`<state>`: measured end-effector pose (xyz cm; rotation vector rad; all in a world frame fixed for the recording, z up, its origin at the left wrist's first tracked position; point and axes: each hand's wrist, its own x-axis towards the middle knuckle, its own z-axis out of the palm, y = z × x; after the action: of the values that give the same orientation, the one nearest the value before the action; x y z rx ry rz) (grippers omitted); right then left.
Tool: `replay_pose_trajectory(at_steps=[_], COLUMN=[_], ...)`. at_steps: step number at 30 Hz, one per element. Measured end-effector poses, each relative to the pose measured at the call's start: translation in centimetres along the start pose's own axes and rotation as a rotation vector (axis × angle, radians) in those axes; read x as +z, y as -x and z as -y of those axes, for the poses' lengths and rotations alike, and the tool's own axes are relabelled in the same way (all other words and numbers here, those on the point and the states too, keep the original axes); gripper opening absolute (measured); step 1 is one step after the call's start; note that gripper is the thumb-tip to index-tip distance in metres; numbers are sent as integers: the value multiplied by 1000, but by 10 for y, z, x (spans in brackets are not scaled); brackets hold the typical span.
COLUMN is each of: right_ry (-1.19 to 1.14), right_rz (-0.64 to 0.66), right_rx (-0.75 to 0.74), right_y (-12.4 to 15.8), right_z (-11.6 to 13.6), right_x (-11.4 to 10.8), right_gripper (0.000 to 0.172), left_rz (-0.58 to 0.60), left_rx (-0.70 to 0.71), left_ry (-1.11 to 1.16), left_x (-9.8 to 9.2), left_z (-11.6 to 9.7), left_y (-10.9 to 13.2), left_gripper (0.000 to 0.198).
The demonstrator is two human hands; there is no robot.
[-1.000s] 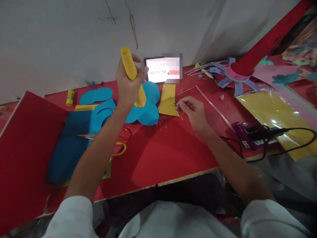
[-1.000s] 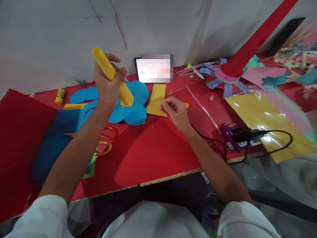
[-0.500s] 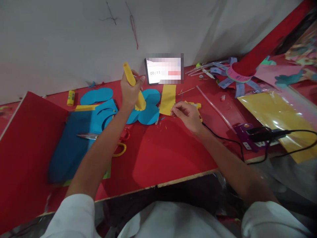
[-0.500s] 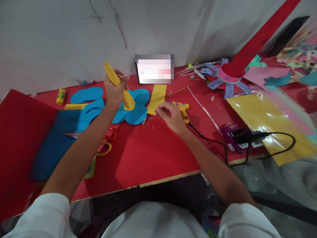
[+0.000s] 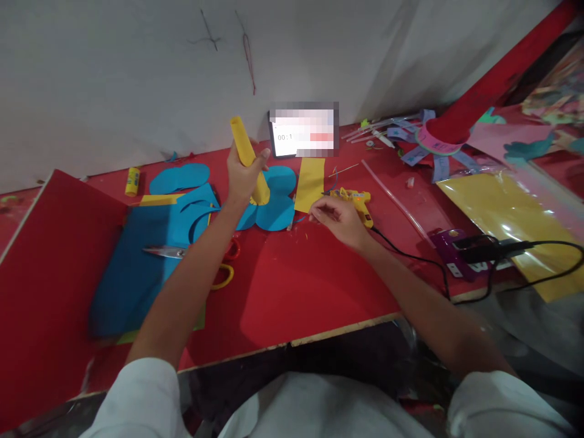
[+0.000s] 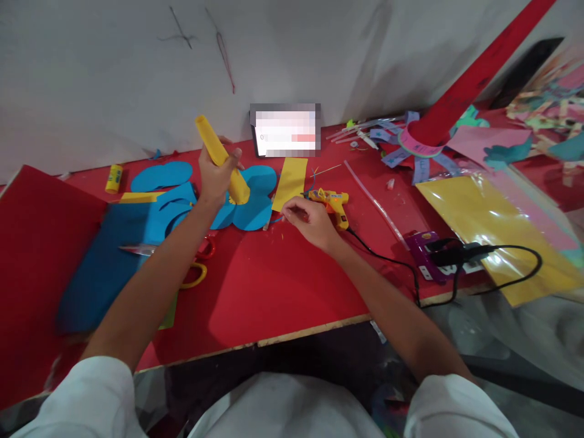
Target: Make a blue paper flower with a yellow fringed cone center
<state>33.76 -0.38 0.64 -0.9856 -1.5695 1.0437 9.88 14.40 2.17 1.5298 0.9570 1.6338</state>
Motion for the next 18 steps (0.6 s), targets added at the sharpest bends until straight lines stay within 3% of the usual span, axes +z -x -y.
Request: replay_pose_trajectory(at_steps=[8, 10, 15, 18], right_ry=[78, 88, 93, 114], right_rz=[43, 47, 49, 31], right_rx=[-48, -52, -18, -12], right_y=[4, 4, 3, 3], right_z=[1, 2, 4, 5], right_x=[4, 3, 0, -2], right_gripper=[30, 28, 27, 27], left_rz=[31, 119, 506, 624], left_rx=[-55, -118, -252, -279], left_ry=[-9, -33, -189, -251], left_x=[-9, -15, -46, -61], left_z=[22, 21, 3, -3], left_y=[19, 21, 18, 15], left_gripper=[57, 61, 67, 68])
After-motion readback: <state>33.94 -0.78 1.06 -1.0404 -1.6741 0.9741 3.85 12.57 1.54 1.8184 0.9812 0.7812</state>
